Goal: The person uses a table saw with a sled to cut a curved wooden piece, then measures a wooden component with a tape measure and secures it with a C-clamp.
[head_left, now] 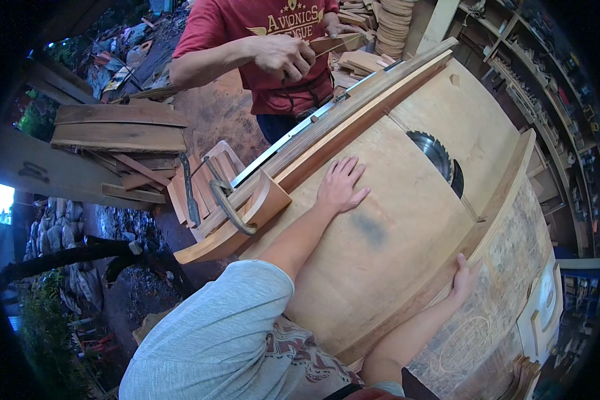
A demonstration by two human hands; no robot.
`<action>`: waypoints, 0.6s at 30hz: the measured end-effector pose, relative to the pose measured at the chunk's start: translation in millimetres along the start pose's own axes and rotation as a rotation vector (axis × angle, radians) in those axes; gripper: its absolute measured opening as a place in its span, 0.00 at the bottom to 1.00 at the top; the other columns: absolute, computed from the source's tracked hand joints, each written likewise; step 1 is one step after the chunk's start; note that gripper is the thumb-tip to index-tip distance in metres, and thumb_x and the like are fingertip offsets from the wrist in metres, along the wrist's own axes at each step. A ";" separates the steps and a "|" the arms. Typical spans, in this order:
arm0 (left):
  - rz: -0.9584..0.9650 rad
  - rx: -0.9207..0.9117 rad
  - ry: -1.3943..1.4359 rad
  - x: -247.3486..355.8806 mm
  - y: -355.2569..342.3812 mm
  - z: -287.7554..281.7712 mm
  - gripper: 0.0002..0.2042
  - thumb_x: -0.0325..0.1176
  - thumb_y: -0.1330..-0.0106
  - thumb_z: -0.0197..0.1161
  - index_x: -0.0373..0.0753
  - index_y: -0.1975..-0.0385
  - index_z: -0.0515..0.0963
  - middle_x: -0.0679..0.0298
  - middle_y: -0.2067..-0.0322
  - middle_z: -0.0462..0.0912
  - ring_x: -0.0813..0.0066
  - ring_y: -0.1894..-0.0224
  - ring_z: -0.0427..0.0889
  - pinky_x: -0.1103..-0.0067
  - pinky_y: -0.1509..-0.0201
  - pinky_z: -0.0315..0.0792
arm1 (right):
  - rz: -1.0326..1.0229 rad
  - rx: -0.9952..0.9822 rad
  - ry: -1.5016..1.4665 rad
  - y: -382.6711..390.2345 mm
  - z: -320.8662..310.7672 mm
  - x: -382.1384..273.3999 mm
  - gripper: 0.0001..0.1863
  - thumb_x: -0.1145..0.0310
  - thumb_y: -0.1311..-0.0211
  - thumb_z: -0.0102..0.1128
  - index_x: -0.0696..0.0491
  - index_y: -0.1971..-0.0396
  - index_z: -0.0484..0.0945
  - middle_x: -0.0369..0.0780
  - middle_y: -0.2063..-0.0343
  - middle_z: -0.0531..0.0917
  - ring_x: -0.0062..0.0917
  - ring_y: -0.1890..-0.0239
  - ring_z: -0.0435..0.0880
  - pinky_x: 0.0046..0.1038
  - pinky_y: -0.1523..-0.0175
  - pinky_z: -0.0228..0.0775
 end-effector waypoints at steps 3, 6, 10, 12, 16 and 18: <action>0.001 -0.012 -0.003 -0.3 -0.2 -0.1 0.32 0.54 0.36 0.63 0.42 0.36 0.74 0.53 0.32 0.69 0.56 0.27 0.63 0.58 0.22 0.53 | -0.027 -0.013 -0.010 -1.4 -0.1 0.7 0.42 0.72 0.39 0.67 0.59 0.26 0.58 0.50 0.31 0.70 0.39 0.31 0.70 0.34 0.27 0.59; 0.002 -0.014 -0.003 -0.4 -0.4 0.0 0.32 0.54 0.36 0.63 0.42 0.36 0.74 0.53 0.32 0.69 0.56 0.27 0.63 0.58 0.22 0.53 | -0.021 -0.033 -0.028 -0.4 0.5 -4.0 0.43 0.74 0.40 0.66 0.58 0.25 0.56 0.50 0.29 0.67 0.39 0.29 0.67 0.34 0.25 0.56; -0.001 -0.012 -0.004 -0.2 -0.3 0.1 0.31 0.54 0.35 0.62 0.42 0.37 0.74 0.53 0.31 0.69 0.56 0.27 0.63 0.58 0.22 0.53 | 0.028 -0.019 -0.023 4.7 1.1 -11.8 0.45 0.75 0.40 0.65 0.57 0.24 0.55 0.51 0.27 0.64 0.39 0.27 0.65 0.35 0.24 0.53; -0.003 -0.013 -0.006 -0.1 -0.1 0.1 0.31 0.54 0.35 0.62 0.42 0.37 0.74 0.53 0.31 0.69 0.56 0.27 0.63 0.58 0.22 0.53 | 0.034 -0.009 -0.019 6.9 1.8 -14.7 0.44 0.75 0.40 0.65 0.58 0.24 0.55 0.51 0.28 0.65 0.40 0.28 0.65 0.35 0.24 0.54; 0.002 -0.004 -0.010 0.4 -0.4 -0.6 0.31 0.54 0.35 0.63 0.42 0.37 0.74 0.53 0.32 0.69 0.56 0.27 0.63 0.58 0.22 0.53 | 0.036 -0.015 -0.048 8.0 2.1 -16.7 0.44 0.75 0.40 0.65 0.58 0.24 0.55 0.50 0.29 0.67 0.40 0.30 0.68 0.35 0.25 0.56; 0.003 -0.004 -0.013 0.5 -0.7 -0.7 0.31 0.54 0.36 0.63 0.42 0.37 0.74 0.53 0.32 0.69 0.56 0.27 0.63 0.58 0.22 0.53 | 0.033 -0.026 -0.060 7.0 2.2 -16.6 0.44 0.76 0.40 0.65 0.58 0.24 0.55 0.50 0.29 0.67 0.39 0.30 0.68 0.35 0.26 0.57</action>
Point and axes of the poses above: each hand's wrist, its own y-axis away from the middle knuckle, its own z-axis out of the palm, x = y × z, the point moved 3 cm from there along -y, towards the middle knuckle
